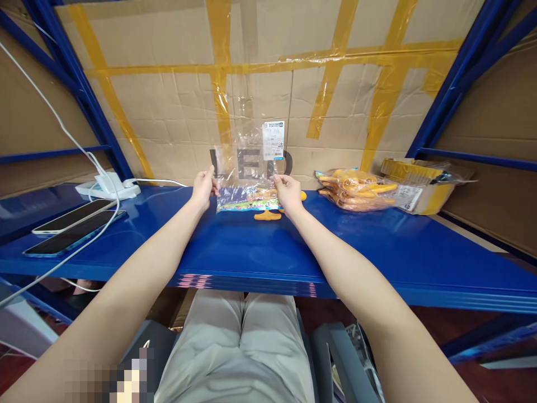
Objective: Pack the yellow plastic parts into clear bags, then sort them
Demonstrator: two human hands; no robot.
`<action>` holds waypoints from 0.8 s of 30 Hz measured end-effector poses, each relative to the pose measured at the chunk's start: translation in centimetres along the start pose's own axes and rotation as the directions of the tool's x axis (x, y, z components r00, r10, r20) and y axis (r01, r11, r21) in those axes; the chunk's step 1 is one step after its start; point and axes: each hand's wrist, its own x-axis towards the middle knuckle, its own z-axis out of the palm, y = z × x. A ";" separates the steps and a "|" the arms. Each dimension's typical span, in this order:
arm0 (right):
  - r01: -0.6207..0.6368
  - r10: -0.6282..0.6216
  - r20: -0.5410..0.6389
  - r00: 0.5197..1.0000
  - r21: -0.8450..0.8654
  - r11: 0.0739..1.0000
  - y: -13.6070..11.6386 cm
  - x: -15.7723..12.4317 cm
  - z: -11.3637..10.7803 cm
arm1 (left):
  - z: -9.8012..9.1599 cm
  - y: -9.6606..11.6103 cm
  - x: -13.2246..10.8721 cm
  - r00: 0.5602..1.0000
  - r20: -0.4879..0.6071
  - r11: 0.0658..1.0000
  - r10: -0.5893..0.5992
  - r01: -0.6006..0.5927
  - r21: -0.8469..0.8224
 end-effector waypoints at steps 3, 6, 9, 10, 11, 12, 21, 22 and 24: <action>0.033 -0.033 -0.086 0.996 0.009 0.999 0.2 0.8 -0.8 | 0.4 0.2 -0.7 0.960 0.268 0.996 -0.085 0.082 0.023; 0.087 -0.088 -0.153 0.984 -0.012 0.996 0.5 1.4 -1.4 | 0.9 0.0 -1.5 0.915 0.399 0.994 -0.062 0.021 0.105; 0.113 -0.116 -0.193 0.974 -0.028 0.993 0.6 1.6 -1.6 | 1.3 -0.4 -1.7 0.918 0.397 0.984 0.012 -0.081 0.159; 0.114 -0.118 -0.198 0.973 -0.031 0.993 0.6 1.6 -1.6 | 1.4 -0.5 -1.6 0.930 0.364 0.975 0.041 -0.116 0.187; 0.117 -0.121 -0.203 0.972 -0.035 0.993 0.5 1.6 -1.6 | 1.4 -0.6 -1.6 0.945 0.316 0.959 0.081 -0.160 0.234; 0.122 -0.127 -0.207 0.970 -0.040 0.992 0.5 1.6 -1.6 | 1.4 -0.6 -1.5 0.955 0.263 0.929 0.139 -0.218 0.298; 0.166 -0.170 -0.251 0.953 -0.035 0.985 -0.7 0.7 -1.2 | 3.0 -0.2 -4.7 0.579 0.653 0.372 0.488 -0.815 0.444; 0.164 -0.164 -0.233 0.959 -0.023 0.986 -0.9 0.5 -1.0 | 3.4 -0.3 -5.2 0.529 0.698 0.336 0.482 -0.848 0.411; 0.169 -0.164 -0.197 0.967 0.008 0.986 -1.2 0.0 -0.6 | 4.3 -0.7 -6.2 0.465 0.749 0.286 0.473 -0.885 0.368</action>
